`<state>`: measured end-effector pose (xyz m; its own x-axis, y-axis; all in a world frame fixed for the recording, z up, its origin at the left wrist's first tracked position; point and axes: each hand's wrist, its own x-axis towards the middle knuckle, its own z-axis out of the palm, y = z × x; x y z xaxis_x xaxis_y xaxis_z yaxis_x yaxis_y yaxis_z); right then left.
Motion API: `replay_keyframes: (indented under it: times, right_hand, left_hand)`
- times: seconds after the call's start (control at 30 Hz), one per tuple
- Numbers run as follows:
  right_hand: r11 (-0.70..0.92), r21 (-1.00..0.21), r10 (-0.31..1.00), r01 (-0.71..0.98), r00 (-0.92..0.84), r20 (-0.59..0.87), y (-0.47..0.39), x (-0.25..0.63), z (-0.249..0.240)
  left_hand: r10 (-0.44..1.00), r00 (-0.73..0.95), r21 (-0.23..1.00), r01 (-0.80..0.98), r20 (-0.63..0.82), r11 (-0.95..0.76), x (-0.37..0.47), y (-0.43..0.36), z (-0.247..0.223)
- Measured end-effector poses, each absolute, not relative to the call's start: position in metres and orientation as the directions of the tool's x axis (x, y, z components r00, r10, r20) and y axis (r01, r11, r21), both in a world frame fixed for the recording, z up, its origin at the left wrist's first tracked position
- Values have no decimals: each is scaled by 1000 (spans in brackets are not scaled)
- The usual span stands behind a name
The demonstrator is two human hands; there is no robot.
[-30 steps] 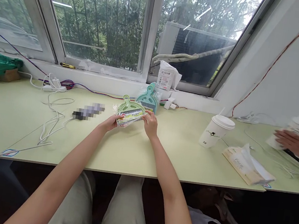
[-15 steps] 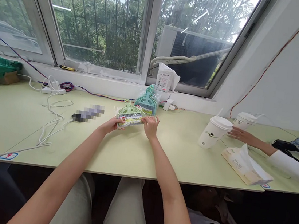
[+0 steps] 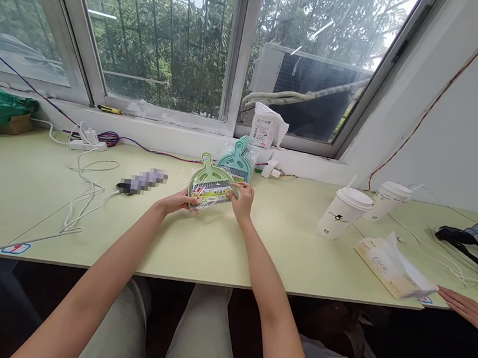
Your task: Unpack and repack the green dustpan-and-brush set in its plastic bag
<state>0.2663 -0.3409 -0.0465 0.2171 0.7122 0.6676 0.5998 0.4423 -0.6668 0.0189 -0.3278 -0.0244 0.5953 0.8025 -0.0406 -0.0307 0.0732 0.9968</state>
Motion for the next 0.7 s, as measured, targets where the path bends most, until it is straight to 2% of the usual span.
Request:
replay_keyframes:
  times: [0.07,0.13,0.2,0.27,0.3,0.4,0.5,0.6,0.7]
  right_hand:
    - [424,-844,819,328,257,512,-339,266,-47]
    - [301,-953,921,37,247,300,-335,267,-48]
    - [170,-970,956,-173,268,120,-332,270,-49]
    - [112,-943,941,-314,338,-1,-330,274,-50]
    - [105,-926,929,-361,369,-39,-330,276,-51]
    - [110,-899,911,-424,405,-80,-329,282,-51]
    - [109,-899,912,-424,403,-79,-331,285,-49]
    - [98,-903,917,-417,390,-81,-332,284,-47]
    - [79,-910,931,-408,357,-80,-333,280,-45]
  left_hand:
    - [803,594,997,-7,-53,71,21,-329,-22]
    - [835,548,998,-10,-43,58,26,-331,-21]
    - [905,423,998,-61,37,-13,34,-334,-19]
    - [938,305,984,-109,165,-138,42,-336,-19]
    - [928,293,972,-108,232,-209,45,-336,-19]
    - [830,414,907,23,375,-421,54,-338,-23]
    - [750,471,774,195,464,-602,59,-336,-30]
    - [723,427,692,260,543,-673,62,-333,-34]
    - [765,293,740,215,574,-638,62,-331,-32]
